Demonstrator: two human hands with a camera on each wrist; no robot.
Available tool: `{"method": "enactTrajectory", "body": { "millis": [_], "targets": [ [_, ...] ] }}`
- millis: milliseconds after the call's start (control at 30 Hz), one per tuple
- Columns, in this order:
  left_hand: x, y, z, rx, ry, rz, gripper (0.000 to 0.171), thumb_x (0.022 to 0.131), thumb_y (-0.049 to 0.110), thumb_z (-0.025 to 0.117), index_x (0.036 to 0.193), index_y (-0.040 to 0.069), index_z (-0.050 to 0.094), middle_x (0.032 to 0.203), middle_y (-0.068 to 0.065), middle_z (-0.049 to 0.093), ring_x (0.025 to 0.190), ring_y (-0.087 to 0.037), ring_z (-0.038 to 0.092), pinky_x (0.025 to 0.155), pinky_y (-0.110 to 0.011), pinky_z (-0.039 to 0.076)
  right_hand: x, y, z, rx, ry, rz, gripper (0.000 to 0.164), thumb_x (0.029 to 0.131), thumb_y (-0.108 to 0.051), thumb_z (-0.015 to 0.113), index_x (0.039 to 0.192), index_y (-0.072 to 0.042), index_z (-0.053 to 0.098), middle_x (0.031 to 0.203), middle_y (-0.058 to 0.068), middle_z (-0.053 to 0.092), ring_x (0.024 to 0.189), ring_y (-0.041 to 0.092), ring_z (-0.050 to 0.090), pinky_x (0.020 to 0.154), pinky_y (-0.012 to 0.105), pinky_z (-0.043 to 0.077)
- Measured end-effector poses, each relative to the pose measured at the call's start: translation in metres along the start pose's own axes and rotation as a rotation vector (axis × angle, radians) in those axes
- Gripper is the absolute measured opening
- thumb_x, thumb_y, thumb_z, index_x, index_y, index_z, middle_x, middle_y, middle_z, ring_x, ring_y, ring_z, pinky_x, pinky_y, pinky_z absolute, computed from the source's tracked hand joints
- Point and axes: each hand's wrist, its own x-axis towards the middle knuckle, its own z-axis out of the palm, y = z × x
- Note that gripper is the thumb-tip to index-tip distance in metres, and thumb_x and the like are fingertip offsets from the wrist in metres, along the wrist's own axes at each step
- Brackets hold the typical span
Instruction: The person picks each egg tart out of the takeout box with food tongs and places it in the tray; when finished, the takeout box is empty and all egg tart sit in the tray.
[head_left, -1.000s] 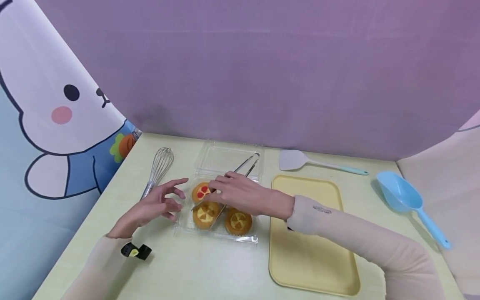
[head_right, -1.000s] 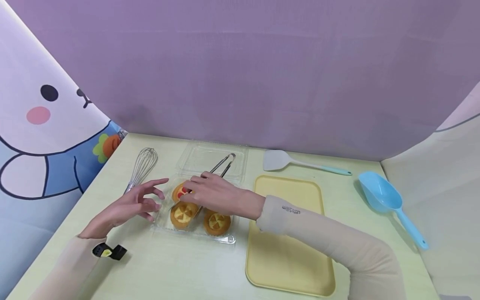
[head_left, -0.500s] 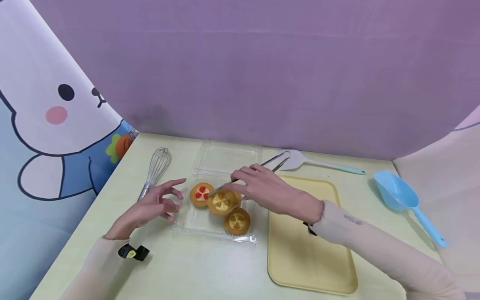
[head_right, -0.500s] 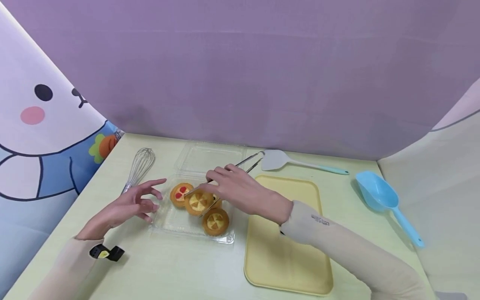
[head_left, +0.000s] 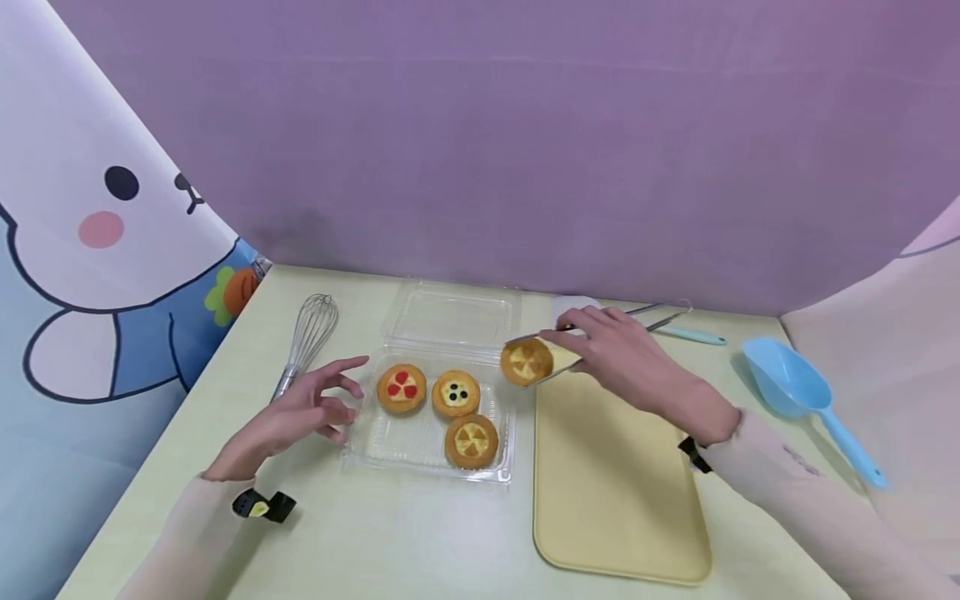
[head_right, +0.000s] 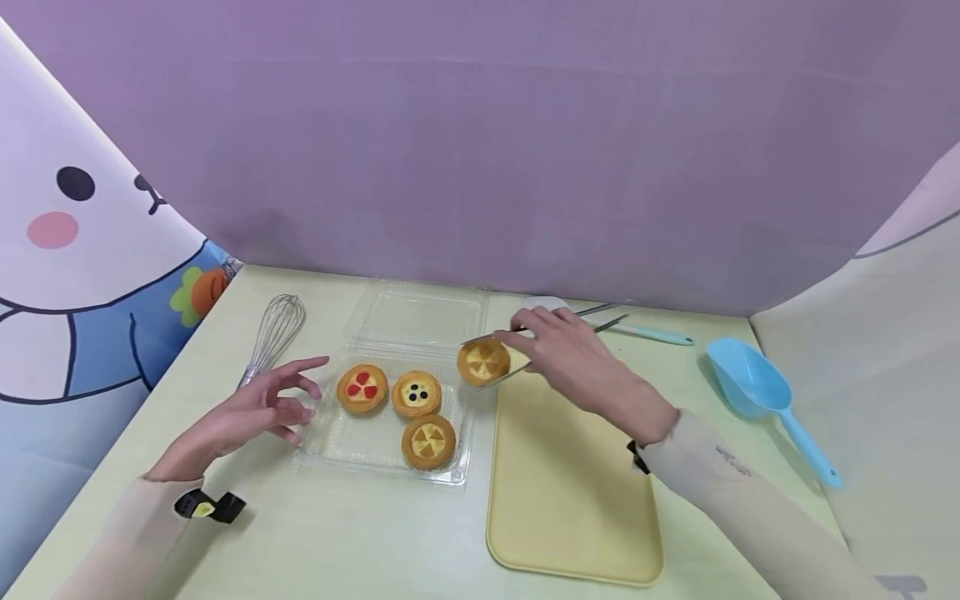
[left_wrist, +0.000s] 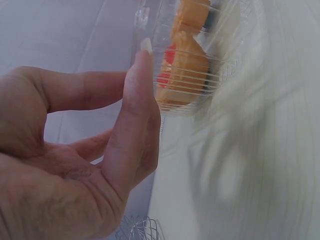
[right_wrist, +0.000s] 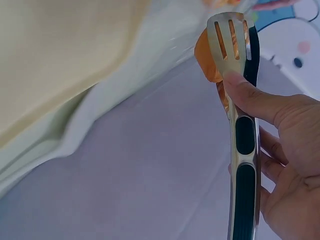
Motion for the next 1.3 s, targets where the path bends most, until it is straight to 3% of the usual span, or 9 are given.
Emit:
{"method": "enactTrajectory", "body": {
  "millis": [233,433,867,1300],
  "targets": [
    [0.0,0.0,-0.001,0.018,0.002,0.001,0.082,0.093,-0.006,0.058,0.165,0.006,0.022,0.128,-0.031,0.046,0.089,-0.023,0.066,0.068,-0.035,0.066,-0.035,0.03,0.015,-0.011,-0.034,0.118,0.067,0.073,-0.013,0.093,0.135,-0.019,0.068,0.12,0.007,0.067,0.11,0.028,0.065,0.084,0.046,0.055],
    [0.0,0.0,-0.001,0.019,0.0,0.004,0.082,0.093,-0.007,0.058,0.165,0.006,0.022,0.128,-0.031,0.046,0.089,-0.022,0.067,0.068,-0.035,0.066,-0.054,0.043,0.031,0.016,-0.069,0.17,0.067,0.073,-0.013,0.093,0.135,-0.016,0.069,0.117,0.007,0.068,0.103,0.026,0.064,0.078,0.044,0.055],
    [-0.001,-0.001,0.001,0.009,0.0,0.02,0.081,0.092,-0.009,0.055,0.165,0.005,0.022,0.126,-0.03,0.046,0.087,-0.021,0.066,0.067,-0.035,0.066,-0.045,0.039,0.05,0.076,-0.072,0.172,0.065,0.074,-0.013,0.092,0.136,-0.014,0.069,0.123,0.01,0.067,0.109,0.029,0.065,0.087,0.052,0.057],
    [-0.001,0.001,0.0,0.013,-0.009,0.017,0.081,0.092,-0.01,0.054,0.165,0.004,0.021,0.125,-0.03,0.046,0.087,-0.018,0.065,0.067,-0.035,0.066,-0.046,0.041,0.051,0.124,-0.087,0.176,0.066,0.075,-0.012,0.092,0.137,-0.012,0.068,0.124,0.011,0.065,0.114,0.03,0.063,0.095,0.057,0.053]
  ]
}}
